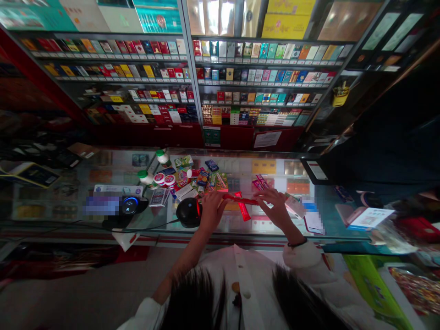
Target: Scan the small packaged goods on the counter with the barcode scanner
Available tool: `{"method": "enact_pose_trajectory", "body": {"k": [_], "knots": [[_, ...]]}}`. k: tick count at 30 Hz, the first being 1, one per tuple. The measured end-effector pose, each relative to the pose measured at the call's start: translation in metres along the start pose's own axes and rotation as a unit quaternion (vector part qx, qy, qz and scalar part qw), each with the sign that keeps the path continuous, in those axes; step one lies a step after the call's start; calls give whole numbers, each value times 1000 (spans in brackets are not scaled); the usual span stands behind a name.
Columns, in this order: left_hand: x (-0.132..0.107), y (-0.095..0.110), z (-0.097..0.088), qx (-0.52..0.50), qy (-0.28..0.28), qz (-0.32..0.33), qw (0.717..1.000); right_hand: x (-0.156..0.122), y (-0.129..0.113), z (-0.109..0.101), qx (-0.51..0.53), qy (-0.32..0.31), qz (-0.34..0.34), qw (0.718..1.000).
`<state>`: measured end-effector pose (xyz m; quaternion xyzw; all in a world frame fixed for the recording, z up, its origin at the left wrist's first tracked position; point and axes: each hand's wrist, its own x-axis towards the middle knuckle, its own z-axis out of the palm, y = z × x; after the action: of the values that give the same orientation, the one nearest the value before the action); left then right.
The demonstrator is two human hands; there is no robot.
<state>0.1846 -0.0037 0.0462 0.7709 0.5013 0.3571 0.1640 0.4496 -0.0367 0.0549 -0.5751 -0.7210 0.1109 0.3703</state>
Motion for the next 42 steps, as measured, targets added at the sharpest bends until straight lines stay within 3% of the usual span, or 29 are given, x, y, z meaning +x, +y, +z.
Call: {"method": "enact_pose_trajectory", "body": {"k": [4,8,11,19,24,31,36,38,42], "knots": [[3,-2,8,-127,14,-88,988,-1,4,2,82,-20,48,995],[4,-6,14,-240,-3,-157,958,-5,2,6,18,9,59,998],[5,-8,17,-295,-9,-192,936,-6,1,8,0,-7,55,998],[5,-4,15,-332,-2,-198,922,-6,0,6,3,-9,76,997],[3,-4,15,-317,3,-186,930,-6,-2,4,7,-4,74,997],[1,-10,23,-360,21,-208,909,-3,0,10,107,-15,74,991],[-3,-9,27,-415,-47,-217,882,8,10,19,224,14,126,966],[-5,-7,26,-392,-71,-208,893,15,12,23,250,15,137,958],[-8,-2,22,-265,-70,-168,947,34,8,35,305,19,161,938]]}}
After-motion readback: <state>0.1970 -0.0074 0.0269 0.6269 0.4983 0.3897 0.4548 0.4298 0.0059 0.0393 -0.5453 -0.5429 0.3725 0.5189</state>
